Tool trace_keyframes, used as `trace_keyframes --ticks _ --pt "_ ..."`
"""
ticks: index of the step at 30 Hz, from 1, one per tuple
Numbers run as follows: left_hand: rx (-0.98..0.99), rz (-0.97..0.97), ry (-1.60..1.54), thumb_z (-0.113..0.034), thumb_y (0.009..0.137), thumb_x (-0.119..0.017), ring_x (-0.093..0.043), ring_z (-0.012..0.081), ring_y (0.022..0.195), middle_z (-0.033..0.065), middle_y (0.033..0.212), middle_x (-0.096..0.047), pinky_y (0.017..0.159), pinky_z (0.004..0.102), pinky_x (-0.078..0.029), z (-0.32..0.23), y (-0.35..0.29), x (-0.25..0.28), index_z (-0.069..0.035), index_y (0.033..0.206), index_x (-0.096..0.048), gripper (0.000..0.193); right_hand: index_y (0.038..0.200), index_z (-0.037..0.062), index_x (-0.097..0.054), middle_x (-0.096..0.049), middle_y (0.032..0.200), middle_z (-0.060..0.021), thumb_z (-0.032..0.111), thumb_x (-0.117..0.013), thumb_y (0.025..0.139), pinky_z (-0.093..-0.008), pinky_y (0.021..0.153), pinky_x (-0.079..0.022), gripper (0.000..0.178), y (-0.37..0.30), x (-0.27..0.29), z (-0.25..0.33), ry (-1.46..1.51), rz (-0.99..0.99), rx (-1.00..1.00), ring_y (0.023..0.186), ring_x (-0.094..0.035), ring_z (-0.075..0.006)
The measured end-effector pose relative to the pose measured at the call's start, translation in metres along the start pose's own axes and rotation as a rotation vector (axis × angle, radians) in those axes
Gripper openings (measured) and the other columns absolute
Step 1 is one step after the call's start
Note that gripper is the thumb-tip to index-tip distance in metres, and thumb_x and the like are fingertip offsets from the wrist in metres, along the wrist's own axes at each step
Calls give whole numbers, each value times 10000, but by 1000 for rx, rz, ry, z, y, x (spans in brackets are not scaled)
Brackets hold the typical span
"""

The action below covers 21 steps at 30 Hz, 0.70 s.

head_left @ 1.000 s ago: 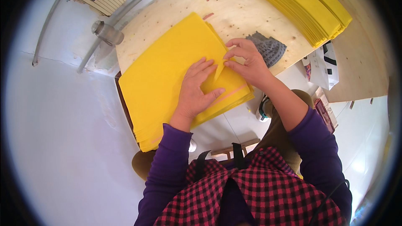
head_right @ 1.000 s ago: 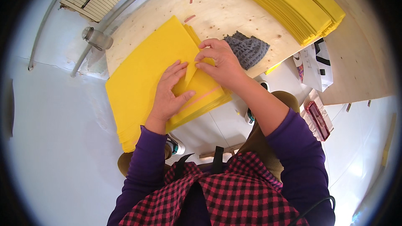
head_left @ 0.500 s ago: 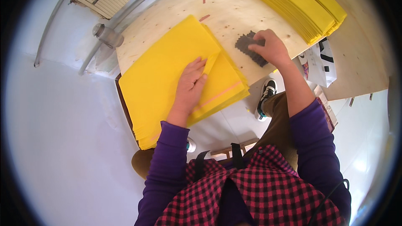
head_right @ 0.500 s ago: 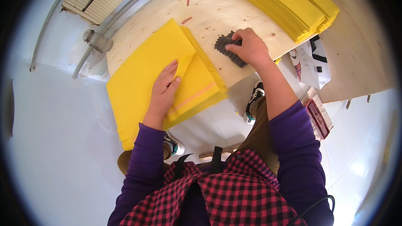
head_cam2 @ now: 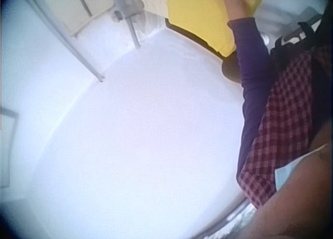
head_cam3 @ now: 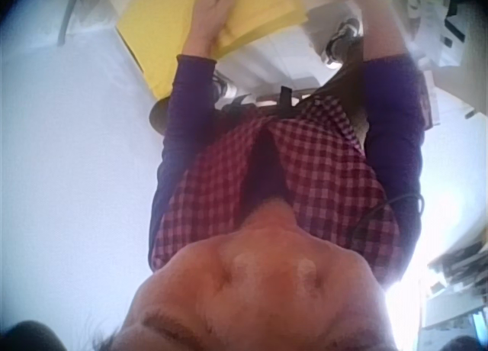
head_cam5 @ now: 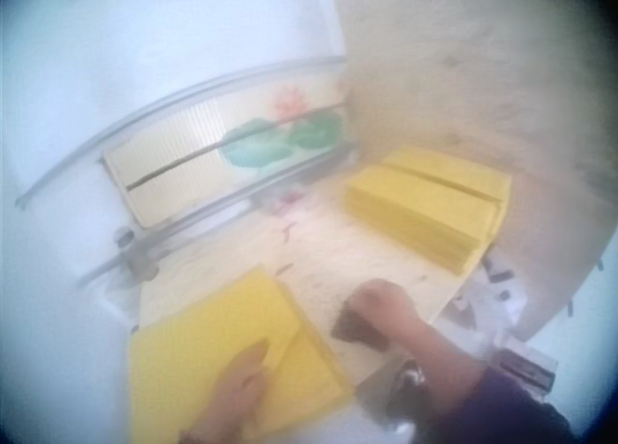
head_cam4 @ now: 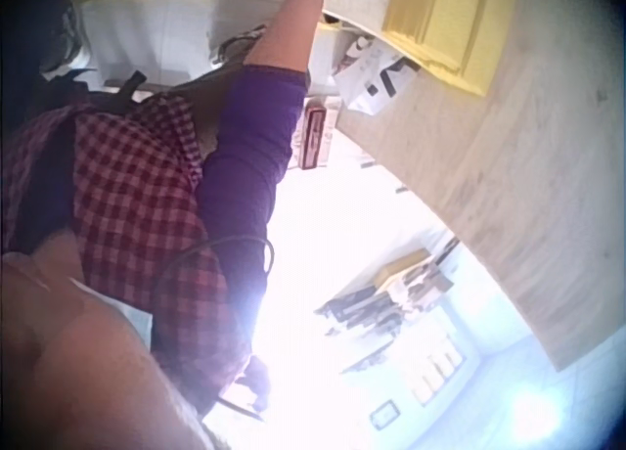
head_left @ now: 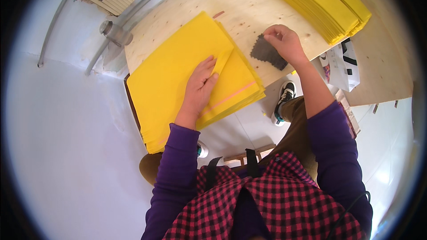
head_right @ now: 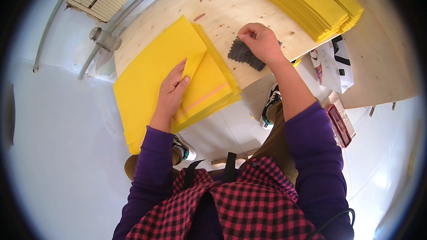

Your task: The person repeatedly folds large yellow sheets on a wooden table, aligning edges and pressing creases by hand. The person stacks the folded sheets into a growing pile on the table throughout the clip.

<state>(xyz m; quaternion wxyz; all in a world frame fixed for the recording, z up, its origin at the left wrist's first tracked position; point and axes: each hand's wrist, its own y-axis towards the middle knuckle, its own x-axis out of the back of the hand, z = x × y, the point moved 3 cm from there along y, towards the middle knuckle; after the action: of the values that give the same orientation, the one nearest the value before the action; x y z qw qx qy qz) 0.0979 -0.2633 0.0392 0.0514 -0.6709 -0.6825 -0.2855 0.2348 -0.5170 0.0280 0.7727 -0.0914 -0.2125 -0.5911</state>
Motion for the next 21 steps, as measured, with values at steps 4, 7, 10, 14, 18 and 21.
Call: trace_keyframes --ticks 4,7,10,14,18,21 --pt "9 10 -16 -93 899 -588 -445 344 1307 190 1271 -582 1057 397 -360 1 1 1 31 988 -629 158 938 90 -683 -594 866 31 56 -712 804 -261 680 -438 141 -21 -20 20 348 445 27 800 -557 -93" --pt "8 9 -39 -90 895 -596 -451 348 1300 191 1265 -584 1054 402 -362 2 1 -1 26 976 -634 147 922 75 -686 -548 801 33 81 -770 745 -233 695 -424 197 -32 -27 35 204 553 146 761 -499 -82" --pt "14 2 -68 -88 892 -601 -450 352 1298 193 1263 -585 1054 407 -361 2 2 -2 25 956 -635 134 887 56 -677 -566 813 16 66 -752 749 -238 701 -420 157 -33 -37 38 150 565 92 775 -512 -90" --pt "11 2 -72 -90 891 -605 -448 356 1299 198 1261 -584 1053 410 -360 3 2 0 25 940 -635 128 855 43 -666 -589 800 6 53 -723 771 -245 703 -431 102 -30 -44 38 138 547 98 769 -524 -94" --pt "-10 12 -68 -91 890 -608 -447 362 1297 197 1257 -585 1049 413 -361 2 1 1 23 943 -637 129 830 32 -651 -599 785 5 51 -702 787 -251 690 -441 70 -29 -42 42 155 510 127 748 -530 -94" --pt "-19 15 -76 -93 889 -609 -449 367 1293 196 1253 -586 1046 415 -363 2 2 0 25 929 -633 126 823 30 -647 -606 785 2 56 -690 795 -253 682 -446 58 -28 -41 47 147 510 92 733 -534 -96"
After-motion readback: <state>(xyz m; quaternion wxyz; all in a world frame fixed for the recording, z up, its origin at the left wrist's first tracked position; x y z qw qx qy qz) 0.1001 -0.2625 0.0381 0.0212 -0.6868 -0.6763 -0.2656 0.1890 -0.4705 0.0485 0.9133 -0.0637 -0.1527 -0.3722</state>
